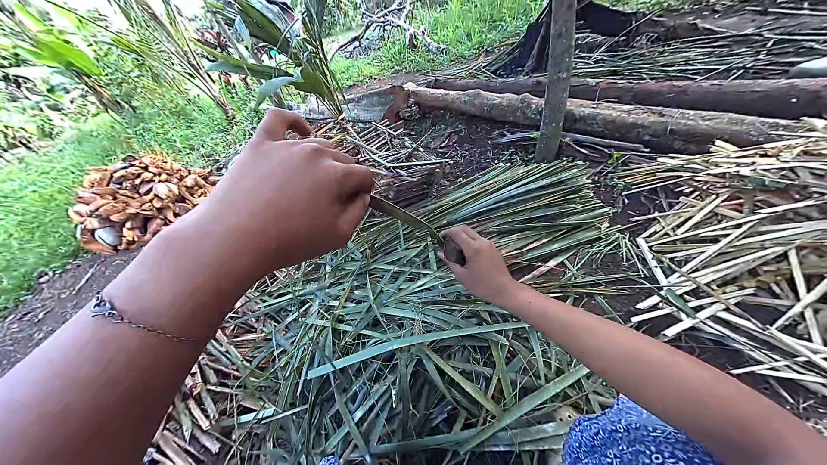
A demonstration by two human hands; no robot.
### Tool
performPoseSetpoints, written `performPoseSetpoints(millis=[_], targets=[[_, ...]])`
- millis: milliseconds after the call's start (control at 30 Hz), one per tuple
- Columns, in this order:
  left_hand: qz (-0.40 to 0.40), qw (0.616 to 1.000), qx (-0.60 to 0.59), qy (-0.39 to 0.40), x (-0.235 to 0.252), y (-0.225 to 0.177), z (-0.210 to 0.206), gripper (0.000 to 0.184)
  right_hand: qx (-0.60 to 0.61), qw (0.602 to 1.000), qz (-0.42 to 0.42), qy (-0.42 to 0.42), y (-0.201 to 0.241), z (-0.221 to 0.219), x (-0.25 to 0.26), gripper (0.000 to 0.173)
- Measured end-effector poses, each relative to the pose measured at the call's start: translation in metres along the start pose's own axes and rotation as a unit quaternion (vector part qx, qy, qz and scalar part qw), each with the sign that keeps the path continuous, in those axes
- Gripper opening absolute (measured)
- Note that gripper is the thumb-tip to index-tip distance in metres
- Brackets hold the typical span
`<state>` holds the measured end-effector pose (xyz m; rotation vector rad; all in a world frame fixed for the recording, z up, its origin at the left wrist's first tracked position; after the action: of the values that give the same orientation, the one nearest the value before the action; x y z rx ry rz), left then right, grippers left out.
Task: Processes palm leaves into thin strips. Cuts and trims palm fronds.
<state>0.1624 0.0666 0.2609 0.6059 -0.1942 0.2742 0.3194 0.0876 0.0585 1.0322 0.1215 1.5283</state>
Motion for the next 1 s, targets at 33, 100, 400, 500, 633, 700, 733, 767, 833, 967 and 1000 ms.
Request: performPoseSetpoints(millis=[33, 100, 400, 500, 633, 700, 733, 767, 833, 967, 1000], targets=[[0.004, 1.0, 0.015, -0.023, -0.005, 0.001, 0.003, 0.026, 0.013, 1.0, -0.004, 0.007, 0.001, 0.0, -0.001, 0.03], [0.015, 0.995, 0.051, -0.085, -0.02, 0.001, 0.013, 0.029, 0.066, 0.996, -0.046, 0.038, -0.001, 0.002, -0.002, 0.022], [0.183, 0.879, -0.383, -0.215, -0.099, -0.09, -0.123, 0.051, 0.44, 0.878, -0.188, -0.01, -0.032, 0.068, -0.025, 0.016], [0.238, 0.739, -0.629, -0.032, -0.101, -0.137, -0.203, 0.071, 0.502, 0.847, -0.167, -0.038, -0.034, 0.093, -0.03, 0.019], [0.185, 0.428, -0.88, 0.092, -0.101, -0.209, -0.222, 0.057, 0.494, 0.86, -0.106, -0.07, -0.037, 0.124, -0.034, 0.018], [0.141, 0.381, -0.904, 0.132, -0.102, -0.226, -0.212, 0.06, 0.484, 0.867, -0.087, -0.084, -0.042, 0.138, -0.036, 0.018], [0.131, 0.366, -0.911, 0.139, -0.102, -0.228, -0.208, 0.057, 0.48, 0.869, -0.083, -0.093, -0.045, 0.144, -0.037, 0.018], [0.137, 0.356, -0.914, 0.141, -0.102, -0.226, -0.206, 0.05, 0.474, 0.87, -0.081, -0.103, -0.047, 0.151, -0.038, 0.018], [0.176, 0.355, -0.909, 0.132, -0.105, -0.216, -0.205, 0.038, 0.457, 0.876, -0.096, -0.123, -0.051, 0.162, -0.042, 0.02], [0.243, 0.463, -0.85, 0.062, -0.111, -0.189, -0.201, 0.024, 0.397, 0.892, -0.209, -0.052, -0.049, 0.165, -0.071, 0.031], [0.255, 0.482, -0.838, 0.036, -0.112, -0.184, -0.198, 0.023, 0.404, 0.886, -0.226, -0.01, -0.047, 0.161, -0.085, 0.034]])
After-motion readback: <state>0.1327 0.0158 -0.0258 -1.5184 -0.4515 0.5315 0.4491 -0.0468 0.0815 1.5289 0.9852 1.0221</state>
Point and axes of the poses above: each hand's wrist, its own x-axis towards the middle knuckle, its own z-axis out of the back of the hand, y = z × x, the point moved 9 cm from there along x, towards the middle knuckle, and after that the axes turned 3 degrees about -z, right-handed, at the moved point
